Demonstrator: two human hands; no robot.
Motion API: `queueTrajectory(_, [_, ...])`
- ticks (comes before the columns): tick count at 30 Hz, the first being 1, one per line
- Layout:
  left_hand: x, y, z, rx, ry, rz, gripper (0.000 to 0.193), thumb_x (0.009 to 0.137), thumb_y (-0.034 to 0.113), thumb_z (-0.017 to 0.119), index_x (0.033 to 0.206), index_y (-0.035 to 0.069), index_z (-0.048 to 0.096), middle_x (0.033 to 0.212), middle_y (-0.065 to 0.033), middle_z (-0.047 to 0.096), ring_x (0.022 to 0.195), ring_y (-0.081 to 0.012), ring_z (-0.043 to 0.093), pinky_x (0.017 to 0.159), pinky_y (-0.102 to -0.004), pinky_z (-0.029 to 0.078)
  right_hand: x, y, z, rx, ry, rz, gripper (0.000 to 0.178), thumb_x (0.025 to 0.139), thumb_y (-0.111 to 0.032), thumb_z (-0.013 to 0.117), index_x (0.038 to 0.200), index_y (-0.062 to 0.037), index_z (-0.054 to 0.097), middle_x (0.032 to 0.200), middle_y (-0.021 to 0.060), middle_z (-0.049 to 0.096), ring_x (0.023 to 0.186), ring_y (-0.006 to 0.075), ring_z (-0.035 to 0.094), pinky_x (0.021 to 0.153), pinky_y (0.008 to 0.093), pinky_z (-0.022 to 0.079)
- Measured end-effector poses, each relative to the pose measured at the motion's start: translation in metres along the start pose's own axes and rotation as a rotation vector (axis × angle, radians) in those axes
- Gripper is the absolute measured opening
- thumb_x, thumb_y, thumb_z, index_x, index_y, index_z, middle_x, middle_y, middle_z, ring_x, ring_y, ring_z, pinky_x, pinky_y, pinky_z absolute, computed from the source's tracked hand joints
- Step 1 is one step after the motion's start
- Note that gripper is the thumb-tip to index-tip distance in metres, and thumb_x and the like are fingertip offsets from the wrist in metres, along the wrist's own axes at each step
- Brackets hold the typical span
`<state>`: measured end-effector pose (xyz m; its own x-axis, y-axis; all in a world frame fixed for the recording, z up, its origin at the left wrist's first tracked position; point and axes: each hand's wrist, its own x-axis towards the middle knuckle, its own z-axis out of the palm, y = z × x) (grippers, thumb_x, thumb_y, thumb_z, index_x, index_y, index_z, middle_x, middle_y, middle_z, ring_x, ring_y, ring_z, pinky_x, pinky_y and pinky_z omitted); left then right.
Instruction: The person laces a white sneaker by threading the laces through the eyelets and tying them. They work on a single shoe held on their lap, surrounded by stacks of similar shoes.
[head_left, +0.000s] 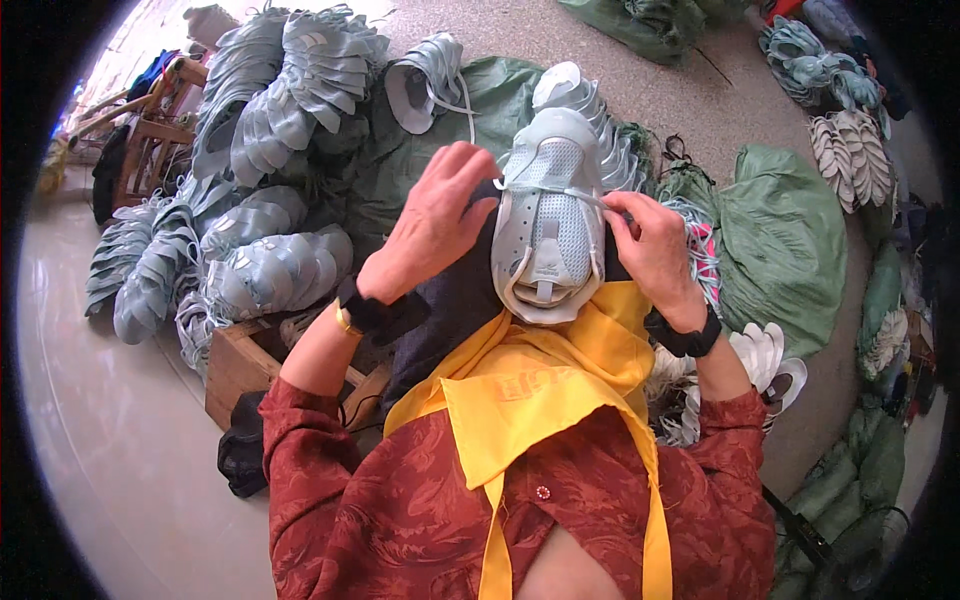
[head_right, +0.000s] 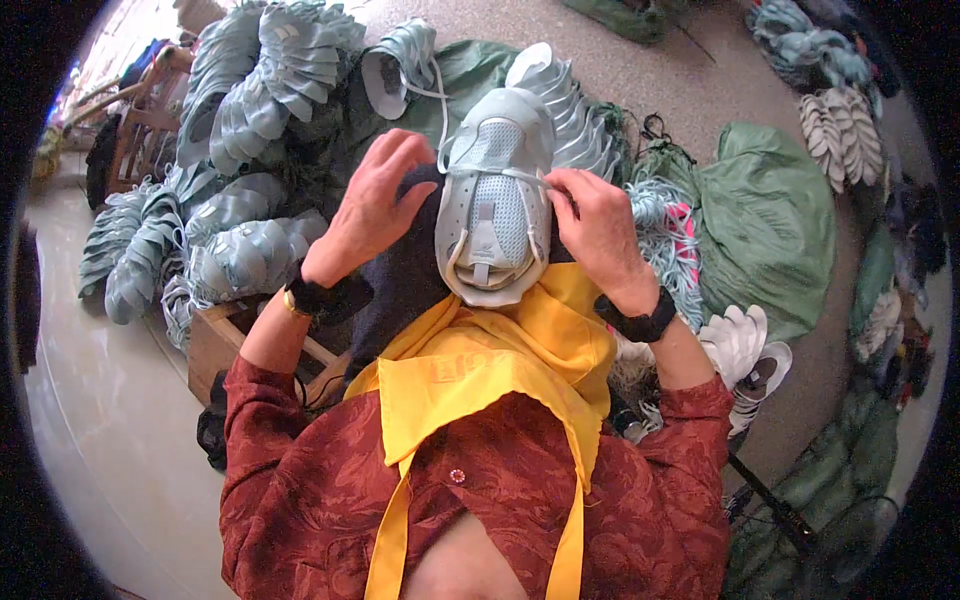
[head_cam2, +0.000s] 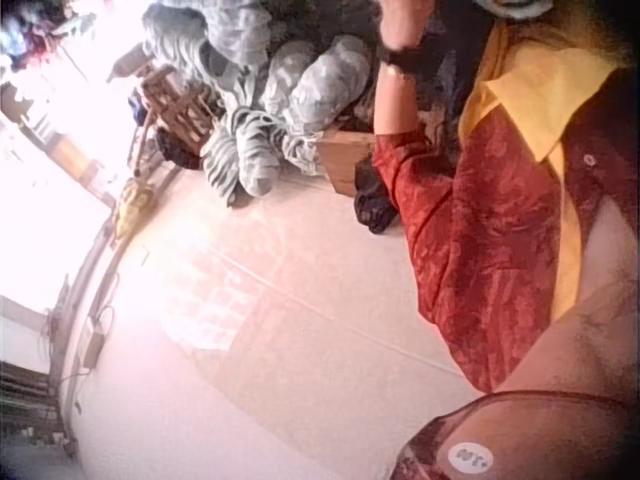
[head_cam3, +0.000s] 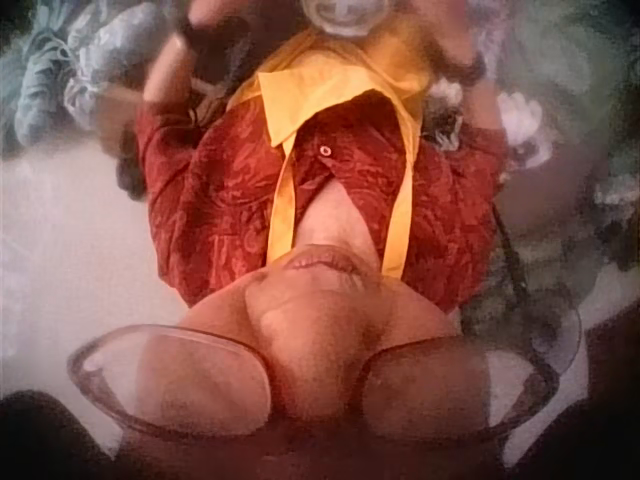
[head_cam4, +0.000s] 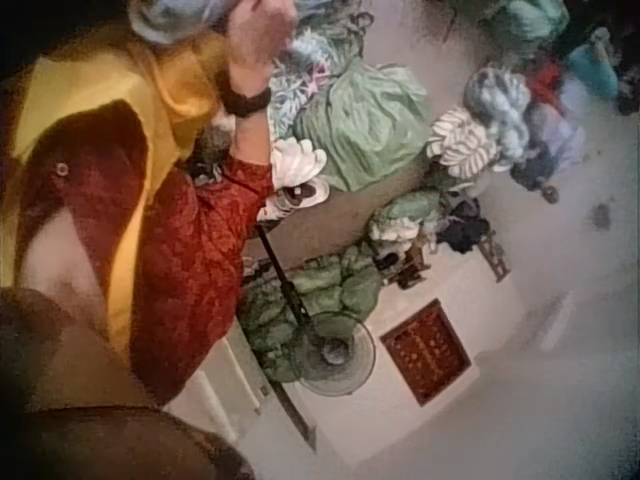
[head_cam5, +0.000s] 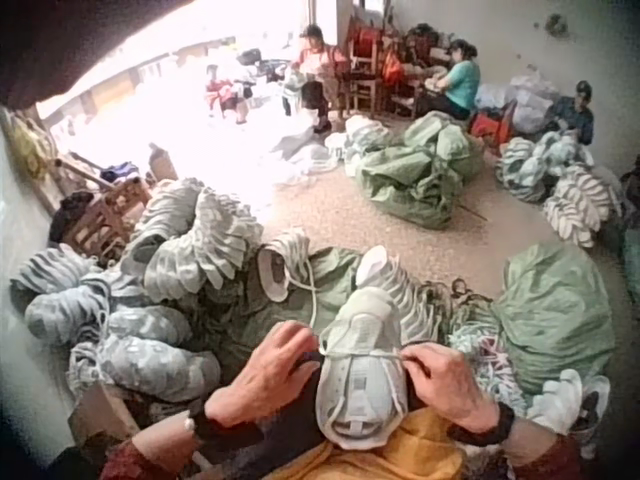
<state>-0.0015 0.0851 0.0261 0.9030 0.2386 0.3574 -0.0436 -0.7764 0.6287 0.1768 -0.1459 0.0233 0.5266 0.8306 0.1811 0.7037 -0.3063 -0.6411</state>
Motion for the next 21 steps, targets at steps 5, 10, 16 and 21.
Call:
queueTrajectory(5, [0.017,-0.016,0.021,-0.033,-0.072,0.073,0.015,0.087,-0.004,0.062,0.099,0.0,0.054,0.097,-0.0165,0.054,0.093,-0.0376,0.057,0.081,-0.0431,0.049,-0.003,-0.002,0.0,0.028,0.041,0.007,0.017,0.09,-0.002,0.068,0.107,-0.0019,0.069,0.092,0.0149,0.072,0.079,0.0322,0.07,0.069,0.0387,0.056])
queueTrajectory(10, [0.014,-0.017,0.017,-0.166,-0.047,0.012,0.01,0.091,-0.003,0.06,0.096,-0.001,0.052,0.085,-0.0157,0.058,0.077,-0.0363,0.061,0.07,-0.0405,0.049,-0.008,-0.012,-0.011,0.07,-0.029,0.138,0.02,0.087,-0.002,0.071,0.107,-0.0019,0.069,0.087,0.0115,0.069,0.063,0.0208,0.064,0.06,0.0333,0.052])
queueTrajectory(16, [0.003,-0.005,-0.01,-0.037,-0.165,-0.056,0.013,0.089,0.001,0.066,0.093,0.001,0.053,0.08,-0.0138,0.057,0.072,-0.0366,0.06,0.066,-0.0418,0.049,-0.014,-0.003,-0.015,0.002,0.066,0.047,0.019,0.088,-0.002,0.071,0.107,-0.0028,0.068,0.09,0.0124,0.066,0.066,0.0259,0.064,0.061,0.0366,0.051])
queueTrajectory(21, [0.0,-0.008,-0.029,0.039,-0.212,-0.079,0.017,0.089,0.005,0.067,0.097,0.003,0.052,0.087,-0.0165,0.057,0.081,-0.0407,0.061,0.068,-0.0464,0.048,-0.025,0.013,-0.021,-0.026,0.186,0.044,0.017,0.09,0.0,0.068,0.107,-0.0031,0.068,0.091,0.0144,0.066,0.072,0.0301,0.066,0.064,0.0385,0.052])
